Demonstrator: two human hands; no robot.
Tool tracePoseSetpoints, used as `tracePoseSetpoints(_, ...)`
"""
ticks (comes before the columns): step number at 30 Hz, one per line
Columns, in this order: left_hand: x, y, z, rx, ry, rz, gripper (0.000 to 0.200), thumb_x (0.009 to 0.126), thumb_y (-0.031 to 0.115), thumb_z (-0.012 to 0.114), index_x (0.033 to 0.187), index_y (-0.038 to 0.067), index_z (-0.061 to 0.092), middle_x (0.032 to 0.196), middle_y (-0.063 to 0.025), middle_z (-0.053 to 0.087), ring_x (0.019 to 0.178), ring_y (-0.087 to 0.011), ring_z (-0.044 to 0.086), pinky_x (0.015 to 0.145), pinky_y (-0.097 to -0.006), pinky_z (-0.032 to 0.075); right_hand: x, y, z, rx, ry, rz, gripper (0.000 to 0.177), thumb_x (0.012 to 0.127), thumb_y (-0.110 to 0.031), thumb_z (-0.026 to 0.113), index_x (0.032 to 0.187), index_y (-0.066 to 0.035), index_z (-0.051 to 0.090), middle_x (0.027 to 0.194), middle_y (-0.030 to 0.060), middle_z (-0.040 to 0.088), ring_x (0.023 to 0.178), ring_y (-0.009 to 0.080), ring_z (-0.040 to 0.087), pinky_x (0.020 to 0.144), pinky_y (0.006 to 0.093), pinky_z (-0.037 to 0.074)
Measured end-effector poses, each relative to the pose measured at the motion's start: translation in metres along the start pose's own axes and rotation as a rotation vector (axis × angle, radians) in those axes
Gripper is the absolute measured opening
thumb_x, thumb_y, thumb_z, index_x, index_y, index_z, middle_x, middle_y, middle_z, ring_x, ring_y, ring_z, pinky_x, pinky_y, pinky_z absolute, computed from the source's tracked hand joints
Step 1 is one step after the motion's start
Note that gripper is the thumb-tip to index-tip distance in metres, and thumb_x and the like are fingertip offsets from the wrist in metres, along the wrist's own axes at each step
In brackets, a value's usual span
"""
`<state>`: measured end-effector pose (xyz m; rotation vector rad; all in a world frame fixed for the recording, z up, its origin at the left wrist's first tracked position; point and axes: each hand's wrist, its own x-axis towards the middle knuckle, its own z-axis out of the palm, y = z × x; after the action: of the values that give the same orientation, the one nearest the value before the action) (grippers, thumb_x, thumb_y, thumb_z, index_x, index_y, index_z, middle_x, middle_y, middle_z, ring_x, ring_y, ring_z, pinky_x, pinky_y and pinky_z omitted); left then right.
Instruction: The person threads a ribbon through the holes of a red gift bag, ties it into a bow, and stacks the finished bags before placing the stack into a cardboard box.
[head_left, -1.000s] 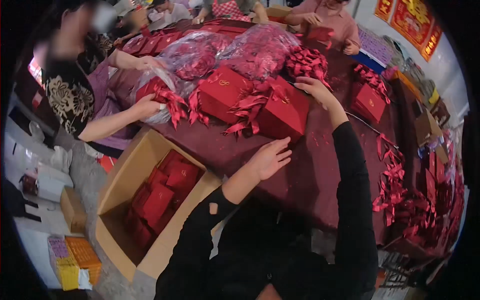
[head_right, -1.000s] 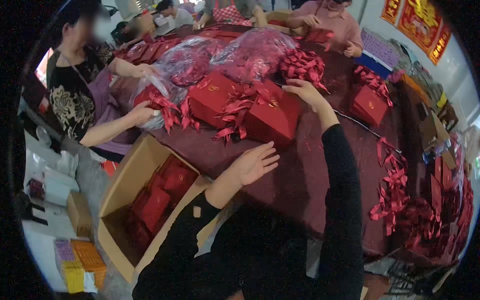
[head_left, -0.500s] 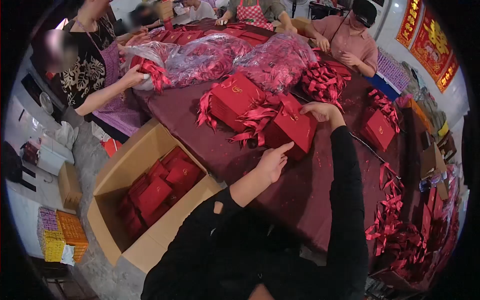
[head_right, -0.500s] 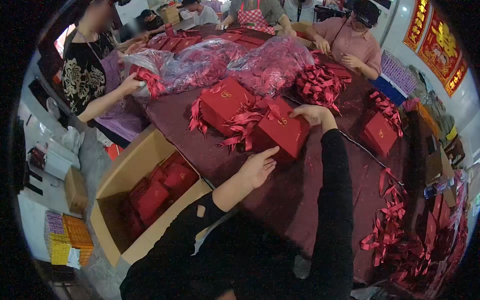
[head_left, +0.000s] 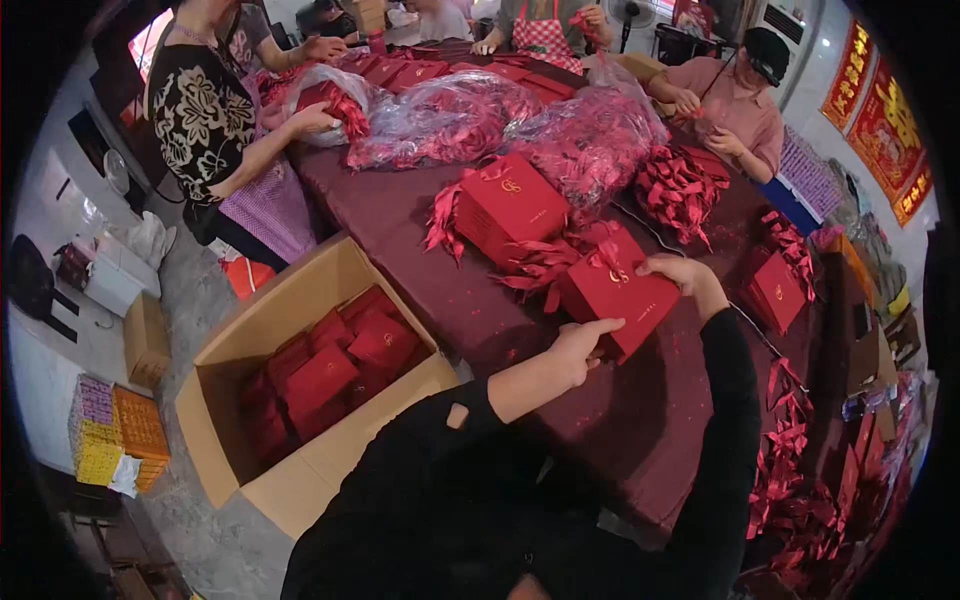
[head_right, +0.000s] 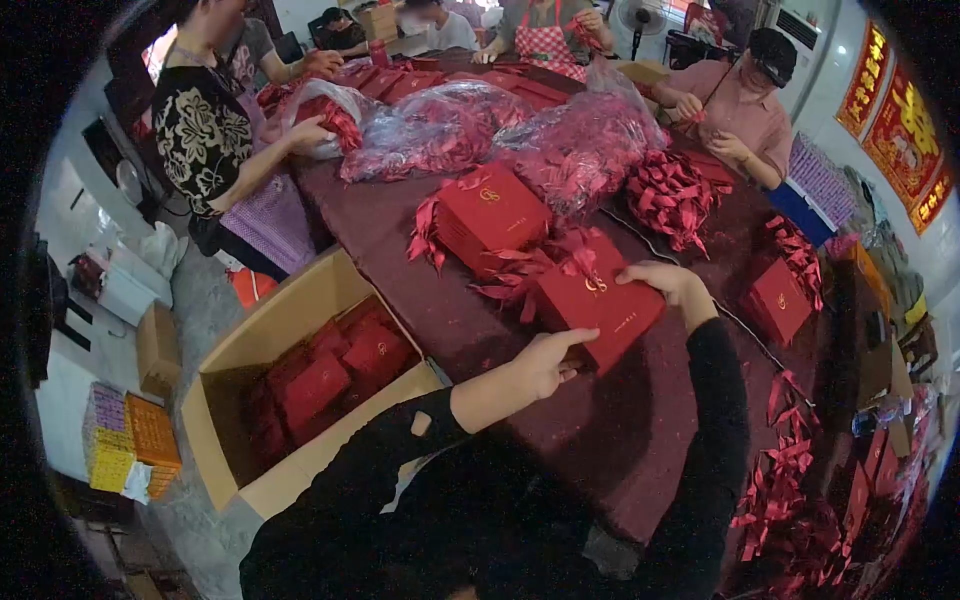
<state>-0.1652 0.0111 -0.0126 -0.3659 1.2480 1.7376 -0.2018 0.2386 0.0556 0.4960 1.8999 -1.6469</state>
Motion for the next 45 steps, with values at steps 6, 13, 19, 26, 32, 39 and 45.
tracePoseSetpoints(6, -0.049, -0.018, 0.003, 0.095, -0.204, -0.057, 0.034, 0.069, 0.029, 0.074, 0.095, 0.013, 0.058, 0.084, 0.0022, 0.056, 0.072, -0.0089, 0.048, 0.064, -0.0263, 0.036, -0.054, 0.053, 0.017, 0.233, 0.017, -0.074, 0.040, 0.076, -0.017, 0.063, 0.109, 0.003, 0.053, 0.101, 0.0118, 0.062, 0.088, 0.0214, 0.062, 0.077, 0.0349, 0.051)
tracePoseSetpoints(13, -0.109, -0.073, -0.012, 0.330, -0.216, 0.325, 0.086, 0.069, 0.025, 0.075, 0.132, 0.002, 0.021, 0.130, -0.0155, 0.038, 0.120, -0.0231, 0.038, 0.101, -0.0344, 0.030, -0.158, 0.081, 0.097, 0.410, 0.280, -0.372, 0.058, 0.065, -0.003, 0.067, 0.119, 0.004, 0.046, 0.104, 0.0110, 0.059, 0.094, 0.0220, 0.058, 0.087, 0.0339, 0.045)
tracePoseSetpoints(19, -0.154, -0.010, -0.033, 0.066, -0.431, 0.811, 0.080, 0.074, 0.005, 0.069, 0.133, 0.005, 0.016, 0.126, -0.0101, 0.037, 0.118, -0.0184, 0.037, 0.099, -0.0346, 0.033, -0.166, 0.032, 0.144, 0.385, 0.225, -0.746, 0.056, 0.069, -0.003, 0.066, 0.121, -0.001, 0.045, 0.105, 0.0073, 0.060, 0.094, 0.0168, 0.058, 0.085, 0.0302, 0.046)
tracePoseSetpoints(26, -0.168, 0.048, -0.087, -0.115, -0.353, 0.850, 0.057, 0.073, -0.001, 0.068, 0.121, 0.004, 0.039, 0.112, -0.0064, 0.052, 0.104, -0.0159, 0.051, 0.090, -0.0315, 0.043, -0.118, -0.029, 0.198, 0.427, 0.139, -0.796, 0.050, 0.072, -0.004, 0.067, 0.118, -0.001, 0.048, 0.107, 0.0077, 0.059, 0.096, 0.0156, 0.058, 0.086, 0.0304, 0.046)
tracePoseSetpoints(32, -0.159, 0.083, -0.139, -0.124, -0.269, 1.029, 0.058, 0.073, -0.006, 0.062, 0.125, 0.005, 0.040, 0.112, -0.0088, 0.056, 0.101, -0.0197, 0.056, 0.086, -0.0341, 0.047, -0.063, -0.052, 0.213, 0.335, 0.050, -0.781, 0.060, 0.078, -0.015, 0.067, 0.128, 0.000, 0.037, 0.113, 0.0093, 0.054, 0.101, 0.0152, 0.054, 0.091, 0.0309, 0.041)
tracePoseSetpoints(39, -0.137, 0.164, -0.198, -0.196, -0.028, 1.099, 0.040, 0.078, 0.007, 0.061, 0.116, 0.003, 0.048, 0.110, -0.0085, 0.056, 0.100, -0.0204, 0.056, 0.087, -0.0339, 0.046, -0.054, -0.020, 0.182, 0.356, -0.055, -0.809, 0.023, 0.093, -0.016, 0.044, 0.113, -0.004, 0.047, 0.108, 0.0083, 0.057, 0.095, 0.0143, 0.056, 0.084, 0.0281, 0.043)
tracePoseSetpoints(45, -0.092, 0.256, -0.260, -0.277, -0.019, 1.009, 0.043, 0.079, 0.017, 0.063, 0.118, 0.005, 0.048, 0.115, -0.0093, 0.055, 0.106, -0.0249, 0.054, 0.090, -0.0393, 0.044, -0.065, 0.080, 0.210, 0.055, 0.271, -0.607, 0.022, 0.085, -0.007, 0.058, 0.106, -0.003, 0.053, 0.102, 0.0055, 0.058, 0.095, 0.0131, 0.055, 0.080, 0.0289, 0.045)
